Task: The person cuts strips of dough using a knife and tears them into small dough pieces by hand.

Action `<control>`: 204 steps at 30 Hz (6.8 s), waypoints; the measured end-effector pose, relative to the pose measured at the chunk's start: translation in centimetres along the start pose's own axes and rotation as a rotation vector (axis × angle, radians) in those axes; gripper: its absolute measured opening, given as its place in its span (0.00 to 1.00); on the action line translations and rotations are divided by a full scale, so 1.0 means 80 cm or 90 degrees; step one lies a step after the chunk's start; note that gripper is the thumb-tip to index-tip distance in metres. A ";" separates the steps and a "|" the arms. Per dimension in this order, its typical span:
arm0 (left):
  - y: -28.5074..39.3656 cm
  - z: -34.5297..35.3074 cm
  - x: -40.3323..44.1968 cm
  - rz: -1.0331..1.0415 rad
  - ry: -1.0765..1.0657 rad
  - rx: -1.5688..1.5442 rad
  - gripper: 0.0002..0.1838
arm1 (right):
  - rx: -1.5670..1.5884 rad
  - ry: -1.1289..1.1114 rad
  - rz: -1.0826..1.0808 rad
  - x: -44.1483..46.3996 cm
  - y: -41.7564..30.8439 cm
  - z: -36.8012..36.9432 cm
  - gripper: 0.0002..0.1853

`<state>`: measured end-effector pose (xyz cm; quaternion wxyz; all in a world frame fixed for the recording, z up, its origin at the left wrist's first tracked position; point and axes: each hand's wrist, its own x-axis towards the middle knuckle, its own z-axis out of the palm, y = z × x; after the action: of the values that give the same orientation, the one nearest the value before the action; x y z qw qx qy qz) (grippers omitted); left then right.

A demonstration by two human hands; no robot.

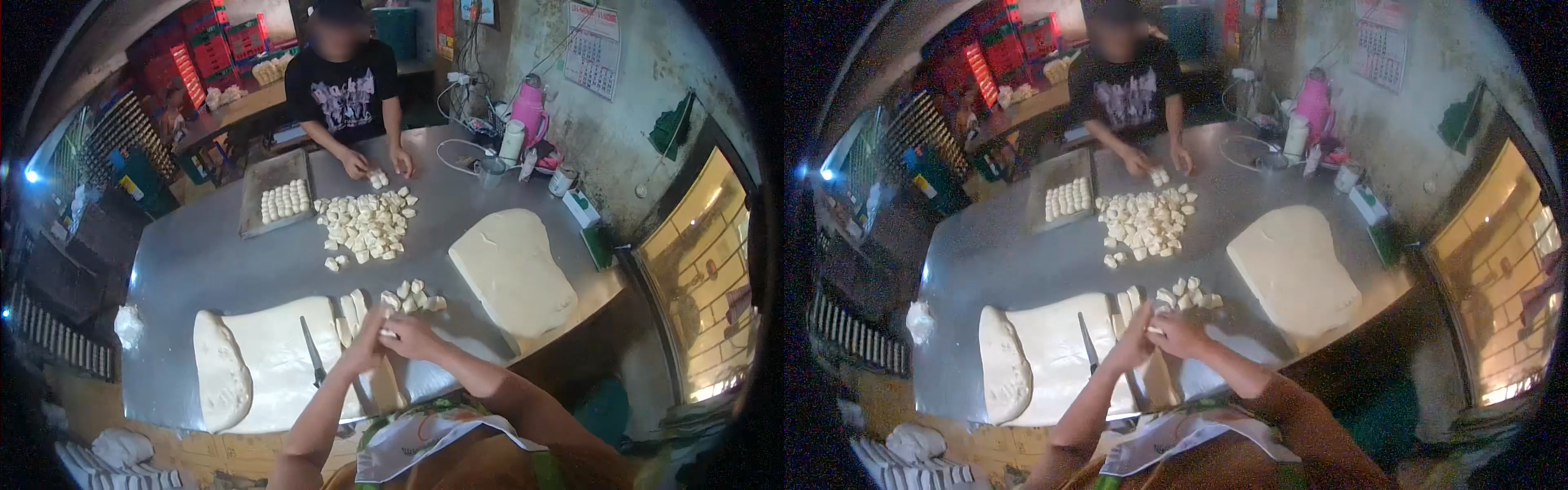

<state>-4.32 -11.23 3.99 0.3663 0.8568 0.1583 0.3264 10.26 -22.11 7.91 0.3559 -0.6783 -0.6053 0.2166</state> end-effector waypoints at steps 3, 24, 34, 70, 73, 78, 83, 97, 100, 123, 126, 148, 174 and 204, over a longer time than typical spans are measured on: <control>0.005 -0.006 -0.012 -0.047 -0.075 -0.019 0.25 | 0.106 0.066 -0.155 -0.014 -0.008 0.001 0.22; 0.060 0.056 0.027 -0.031 0.040 0.071 0.21 | 0.017 0.045 -0.031 -0.028 0.071 -0.050 0.20; 0.050 0.036 0.008 -0.140 -0.402 0.284 0.20 | -0.136 0.028 0.217 0.005 0.048 -0.022 0.22; 0.094 0.045 0.037 0.108 0.130 0.036 0.20 | 0.031 0.111 -0.159 -0.011 0.048 -0.049 0.19; 0.057 0.024 0.045 -0.177 -0.061 -0.067 0.21 | 0.083 0.122 -0.122 0.002 0.037 -0.038 0.20; 0.028 0.046 0.029 -0.192 -0.224 0.238 0.22 | -0.100 0.056 0.175 0.031 0.061 -0.028 0.20; 0.011 0.000 0.028 -0.031 -0.137 -0.046 0.21 | -0.216 0.214 0.019 0.024 0.101 0.011 0.17; -0.009 -0.027 0.019 -0.017 -0.341 -0.046 0.21 | -0.168 0.131 0.188 0.077 0.079 0.025 0.21; 0.042 -0.075 0.041 -0.133 -0.254 -0.193 0.17 | -0.242 0.065 0.391 0.080 0.081 0.018 0.20; 0.099 0.025 0.030 -0.154 0.059 -0.374 0.29 | 0.160 0.008 -0.116 -0.004 -0.024 -0.114 0.17; 0.050 0.036 0.025 -0.231 -0.018 -0.214 0.28 | 0.009 0.040 -0.271 -0.002 0.018 -0.103 0.17; 0.047 0.060 0.015 -0.146 0.049 -0.168 0.19 | -0.133 -0.010 0.027 -0.031 0.075 -0.022 0.20; 0.025 0.153 0.011 -0.256 -0.077 -0.007 0.13 | 0.087 0.127 -0.101 -0.036 0.077 -0.091 0.18; 0.006 0.033 0.039 -0.372 -0.306 -0.099 0.20 | 0.102 0.063 0.167 -0.105 0.134 -0.058 0.34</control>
<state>-0.24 -11.35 4.35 0.5342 0.7975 0.2803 0.0095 19.34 -31.47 1.79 0.4065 -0.7310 -0.4739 0.2753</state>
